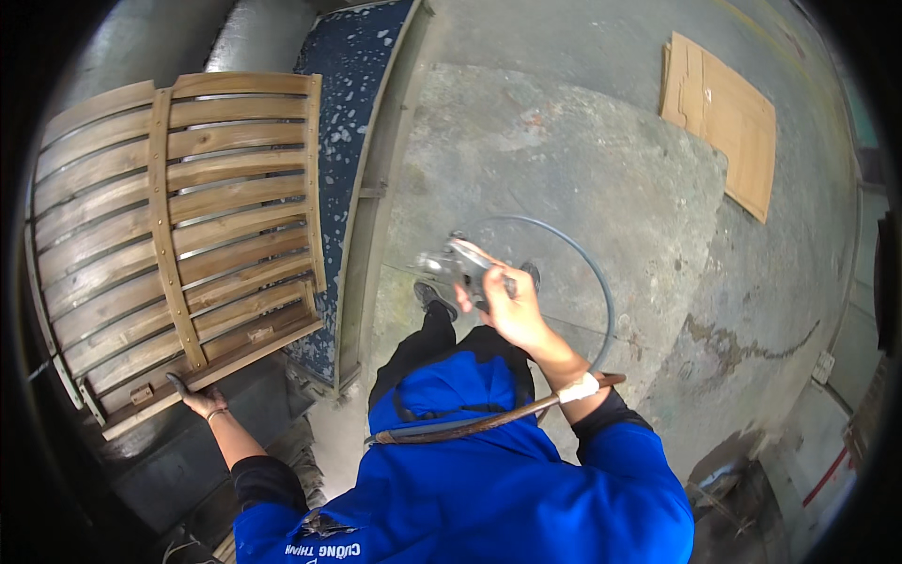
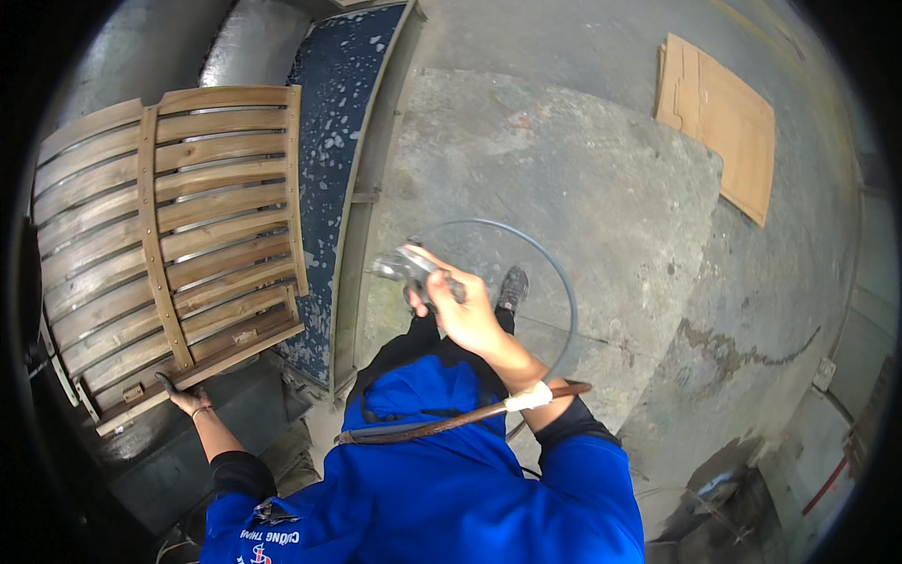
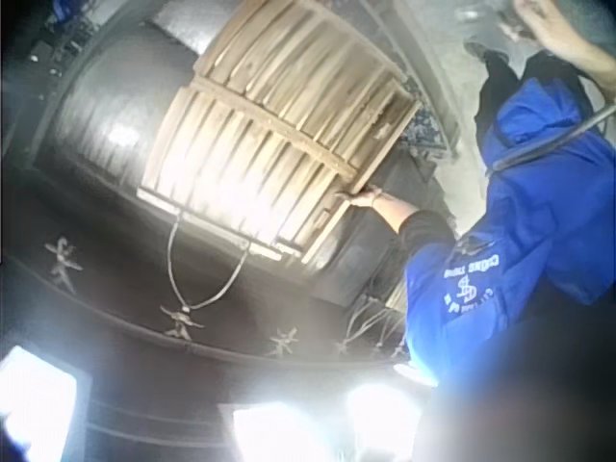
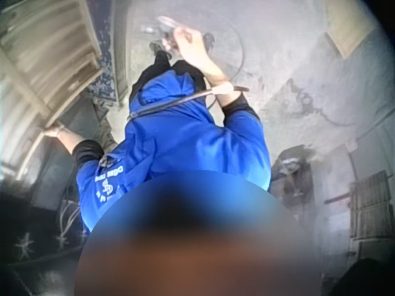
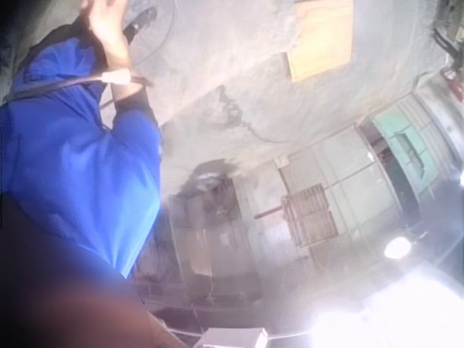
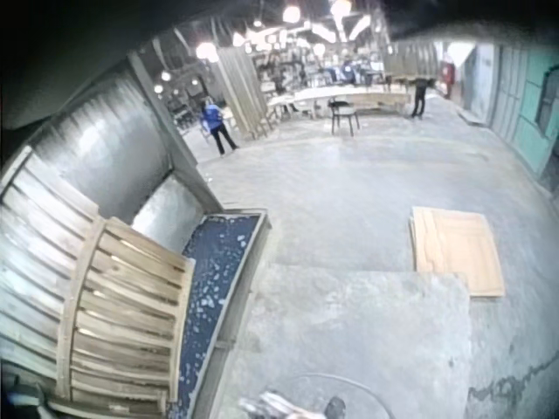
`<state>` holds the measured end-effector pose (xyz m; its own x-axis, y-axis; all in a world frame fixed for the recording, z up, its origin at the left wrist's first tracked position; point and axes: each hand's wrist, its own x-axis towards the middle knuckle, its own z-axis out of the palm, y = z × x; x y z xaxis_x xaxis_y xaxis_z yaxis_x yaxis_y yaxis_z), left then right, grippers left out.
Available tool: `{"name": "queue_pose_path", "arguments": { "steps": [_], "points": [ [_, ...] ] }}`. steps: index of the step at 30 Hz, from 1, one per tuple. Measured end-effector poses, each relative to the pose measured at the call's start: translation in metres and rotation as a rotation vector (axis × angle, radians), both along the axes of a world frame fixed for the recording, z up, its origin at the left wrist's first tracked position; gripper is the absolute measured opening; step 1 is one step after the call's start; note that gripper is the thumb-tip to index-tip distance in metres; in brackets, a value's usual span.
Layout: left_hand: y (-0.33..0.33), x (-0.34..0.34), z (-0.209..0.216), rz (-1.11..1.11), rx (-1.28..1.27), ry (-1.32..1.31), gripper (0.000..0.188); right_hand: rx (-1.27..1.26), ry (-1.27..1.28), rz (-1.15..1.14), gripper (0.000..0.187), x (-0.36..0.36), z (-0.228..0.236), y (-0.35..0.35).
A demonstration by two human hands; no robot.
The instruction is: The person uses a spray gun to apply a coating to hanging wooden slatted panels in a factory. They repeatedly pick up each panel, spray both sides, and return it to the hanging rack, working through multiple units in sequence.
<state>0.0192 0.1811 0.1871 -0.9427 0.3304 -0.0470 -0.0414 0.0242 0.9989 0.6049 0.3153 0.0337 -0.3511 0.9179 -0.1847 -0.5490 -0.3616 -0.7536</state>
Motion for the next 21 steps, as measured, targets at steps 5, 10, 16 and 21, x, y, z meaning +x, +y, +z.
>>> {"name": "queue_pose_path", "arguments": {
  "steps": [5, 10, 16, 21],
  "points": [
    [0.002, 0.000, 0.000, 0.057, -0.053, 0.067, 0.080, 0.037, 0.020, 0.069, 0.062, -0.007, 0.009, 0.017],
    [0.003, 0.011, 0.005, 0.051, -0.069, 0.058, 0.081, 0.140, 0.015, 0.062, 0.073, -0.001, 0.006, 0.029],
    [-0.003, 0.006, 0.006, 0.086, -0.037, -0.013, 0.056, 0.252, -0.016, 0.167, 0.065, -0.005, 0.003, 0.028],
    [-0.006, 0.010, 0.005, 0.039, -0.010, 0.001, 0.061, 0.336, 0.051, 0.259, 0.088, -0.029, 0.009, 0.026]
  ]
}}
